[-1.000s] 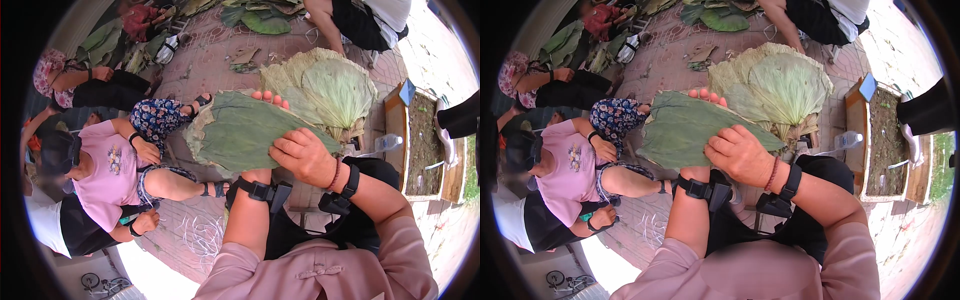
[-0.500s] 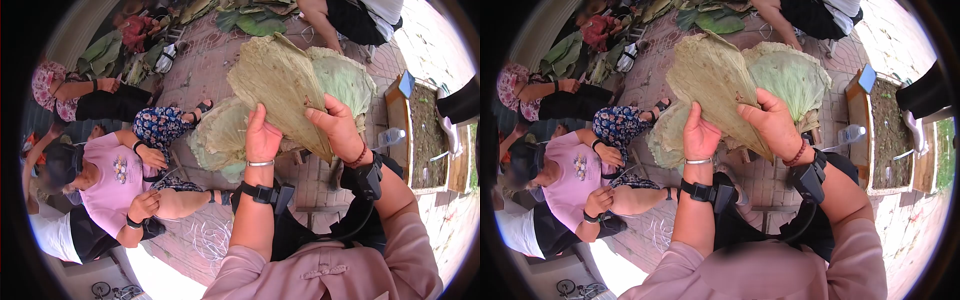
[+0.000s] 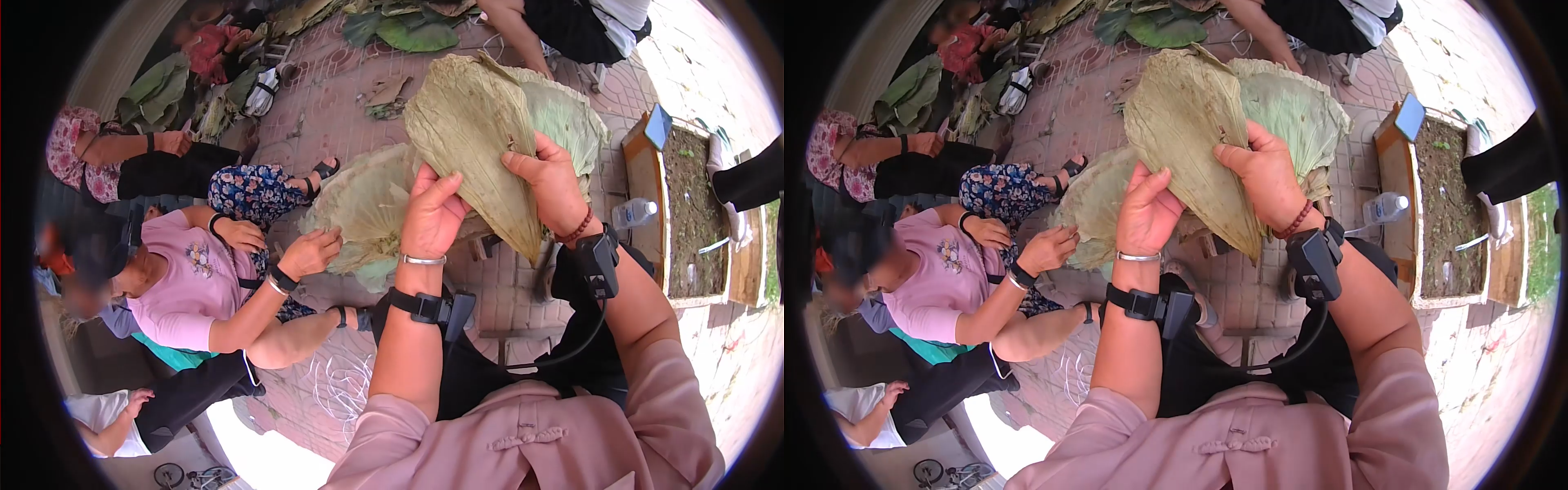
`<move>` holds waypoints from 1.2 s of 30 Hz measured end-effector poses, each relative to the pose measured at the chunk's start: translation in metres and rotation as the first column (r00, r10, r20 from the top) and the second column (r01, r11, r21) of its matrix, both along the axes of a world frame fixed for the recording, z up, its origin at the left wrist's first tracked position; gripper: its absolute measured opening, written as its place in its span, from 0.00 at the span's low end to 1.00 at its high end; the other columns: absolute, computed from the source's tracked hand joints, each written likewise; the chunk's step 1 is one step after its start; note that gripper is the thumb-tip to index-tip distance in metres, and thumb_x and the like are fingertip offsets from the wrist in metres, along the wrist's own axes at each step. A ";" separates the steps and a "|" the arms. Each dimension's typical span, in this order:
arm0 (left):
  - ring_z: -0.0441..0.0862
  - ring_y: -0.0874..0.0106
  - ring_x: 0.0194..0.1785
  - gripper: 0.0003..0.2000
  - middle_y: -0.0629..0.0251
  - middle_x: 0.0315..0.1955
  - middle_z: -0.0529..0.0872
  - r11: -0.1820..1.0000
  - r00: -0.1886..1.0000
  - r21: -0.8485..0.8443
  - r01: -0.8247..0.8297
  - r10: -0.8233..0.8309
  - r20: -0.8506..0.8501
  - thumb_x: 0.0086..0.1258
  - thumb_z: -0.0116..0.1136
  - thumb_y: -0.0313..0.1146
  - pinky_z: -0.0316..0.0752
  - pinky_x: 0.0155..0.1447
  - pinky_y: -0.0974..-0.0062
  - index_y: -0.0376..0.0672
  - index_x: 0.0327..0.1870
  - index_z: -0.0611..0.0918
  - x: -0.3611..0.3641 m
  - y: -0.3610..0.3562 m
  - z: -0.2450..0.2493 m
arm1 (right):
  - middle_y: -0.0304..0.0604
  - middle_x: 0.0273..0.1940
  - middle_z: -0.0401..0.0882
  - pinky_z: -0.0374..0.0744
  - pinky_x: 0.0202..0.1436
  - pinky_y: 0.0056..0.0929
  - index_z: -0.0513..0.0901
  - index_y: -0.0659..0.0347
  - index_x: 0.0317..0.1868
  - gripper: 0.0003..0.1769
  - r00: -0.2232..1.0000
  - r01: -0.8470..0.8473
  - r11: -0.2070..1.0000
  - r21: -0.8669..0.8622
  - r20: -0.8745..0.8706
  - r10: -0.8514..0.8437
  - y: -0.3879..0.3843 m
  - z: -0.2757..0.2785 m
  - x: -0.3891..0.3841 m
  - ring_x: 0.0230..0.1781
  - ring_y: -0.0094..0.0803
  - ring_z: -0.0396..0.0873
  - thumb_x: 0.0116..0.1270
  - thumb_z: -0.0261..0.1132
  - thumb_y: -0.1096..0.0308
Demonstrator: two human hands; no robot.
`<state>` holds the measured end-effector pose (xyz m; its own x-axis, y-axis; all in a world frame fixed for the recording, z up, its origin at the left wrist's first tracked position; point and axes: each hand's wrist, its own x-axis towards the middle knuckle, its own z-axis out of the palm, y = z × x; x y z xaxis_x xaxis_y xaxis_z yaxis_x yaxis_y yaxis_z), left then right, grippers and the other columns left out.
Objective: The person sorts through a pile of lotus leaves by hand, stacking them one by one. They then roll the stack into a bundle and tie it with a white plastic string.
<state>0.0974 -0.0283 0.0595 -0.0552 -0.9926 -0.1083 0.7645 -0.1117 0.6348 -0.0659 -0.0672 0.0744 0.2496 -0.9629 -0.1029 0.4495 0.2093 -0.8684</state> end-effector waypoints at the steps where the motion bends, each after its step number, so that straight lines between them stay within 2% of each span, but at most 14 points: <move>1: 0.72 0.65 0.59 0.18 0.60 0.56 0.74 1.000 1.000 0.020 0.011 -0.011 0.007 0.66 0.52 0.26 0.69 0.61 0.60 0.41 0.57 0.68 -0.001 0.000 -0.001 | 0.39 0.43 0.80 0.77 0.44 0.23 0.77 0.66 0.51 0.16 1.000 0.019 1.000 0.010 0.014 -0.019 0.000 0.000 0.000 0.39 0.23 0.77 0.61 0.58 0.80; 6: 0.76 0.67 0.54 0.12 0.61 0.52 0.76 0.995 0.992 0.045 -0.084 0.079 0.103 0.67 0.52 0.26 0.75 0.55 0.63 0.41 0.51 0.70 0.000 -0.004 -0.010 | 0.38 0.42 0.80 0.77 0.43 0.22 0.77 0.66 0.51 0.16 0.998 0.017 1.000 -0.024 -0.067 -0.018 -0.002 -0.002 0.005 0.39 0.22 0.77 0.61 0.59 0.79; 8: 0.78 0.69 0.48 0.09 0.62 0.47 0.78 0.976 0.938 -0.006 -0.217 0.210 0.275 0.67 0.52 0.26 0.77 0.53 0.64 0.41 0.47 0.71 0.001 -0.006 -0.014 | 0.38 0.42 0.80 0.76 0.42 0.22 0.77 0.66 0.50 0.16 0.992 0.012 0.999 -0.048 -0.127 -0.018 -0.005 -0.004 0.006 0.39 0.22 0.77 0.61 0.59 0.78; 12: 0.79 0.73 0.42 0.09 0.63 0.42 0.79 0.944 0.910 0.074 -0.320 0.285 0.303 0.68 0.53 0.26 0.79 0.46 0.67 0.42 0.47 0.70 -0.001 -0.007 -0.025 | 0.36 0.37 0.80 0.75 0.38 0.20 0.78 0.66 0.46 0.12 0.968 0.079 0.989 -0.127 -0.228 -0.106 -0.017 -0.029 0.014 0.35 0.19 0.75 0.60 0.60 0.77; 14: 0.78 0.71 0.44 0.13 0.62 0.44 0.78 0.946 0.940 0.176 -0.274 0.224 0.259 0.66 0.53 0.25 0.78 0.46 0.70 0.42 0.50 0.69 0.000 -0.007 -0.024 | 0.35 0.36 0.80 0.74 0.37 0.20 0.79 0.66 0.44 0.11 0.949 0.104 0.983 -0.148 -0.280 -0.142 -0.028 -0.043 0.020 0.33 0.19 0.74 0.60 0.60 0.77; 20: 0.77 0.72 0.44 0.24 0.62 0.43 0.76 0.968 0.903 0.125 -0.216 0.149 0.404 0.62 0.54 0.20 0.77 0.45 0.73 0.42 0.59 0.62 -0.010 -0.001 -0.029 | 0.34 0.32 0.80 0.72 0.32 0.20 0.80 0.66 0.40 0.09 0.893 0.110 0.972 -0.208 -0.409 -0.189 -0.050 -0.061 0.024 0.29 0.18 0.72 0.58 0.61 0.76; 22: 0.77 0.72 0.43 0.24 0.63 0.42 0.76 0.967 0.902 0.132 -0.216 0.146 0.405 0.62 0.54 0.19 0.77 0.45 0.74 0.42 0.59 0.63 -0.011 -0.001 -0.031 | 0.35 0.30 0.80 0.71 0.31 0.21 0.81 0.66 0.38 0.08 0.916 0.176 0.948 -0.265 -0.309 -0.257 -0.055 -0.061 0.025 0.28 0.18 0.72 0.57 0.62 0.75; 26: 0.77 0.74 0.39 0.25 0.65 0.39 0.75 0.963 0.883 0.181 -0.199 0.096 0.459 0.60 0.56 0.18 0.78 0.43 0.76 0.41 0.58 0.64 -0.015 -0.002 -0.037 | 0.37 0.28 0.80 0.72 0.31 0.23 0.81 0.66 0.38 0.09 0.872 0.186 0.939 -0.290 -0.392 -0.294 -0.061 -0.067 0.015 0.27 0.19 0.72 0.55 0.63 0.73; 28: 0.78 0.74 0.38 0.24 0.65 0.39 0.75 0.961 0.887 0.210 -0.179 0.065 0.458 0.59 0.56 0.18 0.78 0.41 0.77 0.40 0.57 0.65 -0.017 -0.002 -0.040 | 0.42 0.25 0.79 0.72 0.31 0.26 0.81 0.65 0.38 0.11 0.699 0.168 0.934 -0.314 -0.631 -0.338 -0.058 -0.065 0.008 0.24 0.26 0.73 0.53 0.64 0.71; 29: 0.78 0.74 0.37 0.23 0.64 0.39 0.75 0.957 0.885 0.240 -0.162 0.034 0.464 0.59 0.56 0.18 0.78 0.40 0.77 0.39 0.56 0.66 -0.017 -0.001 -0.041 | 0.42 0.25 0.79 0.72 0.31 0.26 0.81 0.65 0.38 0.11 0.697 0.165 0.934 -0.316 -0.632 -0.337 -0.061 -0.072 0.004 0.24 0.26 0.73 0.53 0.64 0.71; 31: 0.78 0.74 0.36 0.22 0.64 0.39 0.75 0.953 0.887 0.276 -0.125 -0.017 0.462 0.59 0.56 0.19 0.78 0.40 0.77 0.39 0.55 0.67 -0.019 -0.001 -0.042 | 0.46 0.22 0.77 0.73 0.31 0.30 0.80 0.64 0.36 0.11 0.521 0.034 0.936 -0.349 -0.793 -0.315 -0.062 -0.081 -0.001 0.23 0.38 0.75 0.51 0.64 0.71; 33: 0.78 0.75 0.36 0.21 0.64 0.40 0.75 0.946 0.887 0.314 -0.085 -0.072 0.457 0.59 0.56 0.19 0.78 0.39 0.78 0.38 0.54 0.68 -0.020 -0.002 -0.043 | 0.48 0.25 0.78 0.73 0.33 0.33 0.79 0.65 0.38 0.12 0.447 0.008 0.942 -0.336 -0.841 -0.304 -0.057 -0.072 -0.004 0.26 0.43 0.75 0.51 0.63 0.72; 35: 0.77 0.75 0.34 0.19 0.64 0.40 0.76 0.941 0.851 0.299 -0.159 -0.023 0.525 0.60 0.56 0.21 0.78 0.38 0.78 0.38 0.53 0.70 -0.021 -0.001 -0.044 | 0.51 0.29 0.78 0.74 0.35 0.35 0.78 0.65 0.41 0.14 0.370 -0.020 0.947 -0.321 -0.882 -0.291 -0.050 -0.066 -0.005 0.30 0.48 0.76 0.52 0.62 0.72; 36: 0.77 0.75 0.34 0.19 0.64 0.40 0.76 0.941 0.851 0.299 -0.160 -0.021 0.524 0.60 0.56 0.21 0.78 0.38 0.78 0.38 0.53 0.70 -0.021 0.000 -0.044 | 0.52 0.36 0.78 0.74 0.40 0.37 0.76 0.65 0.45 0.17 0.314 -0.030 0.863 -0.504 -0.825 -0.471 -0.048 -0.065 -0.004 0.36 0.50 0.76 0.53 0.62 0.72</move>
<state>0.0760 -0.0288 0.0157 0.1662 -0.8961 -0.4116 0.3516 -0.3362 0.8737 -0.0703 -0.1151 0.0092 0.0098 -0.9674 0.2531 -0.6895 -0.1898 -0.6990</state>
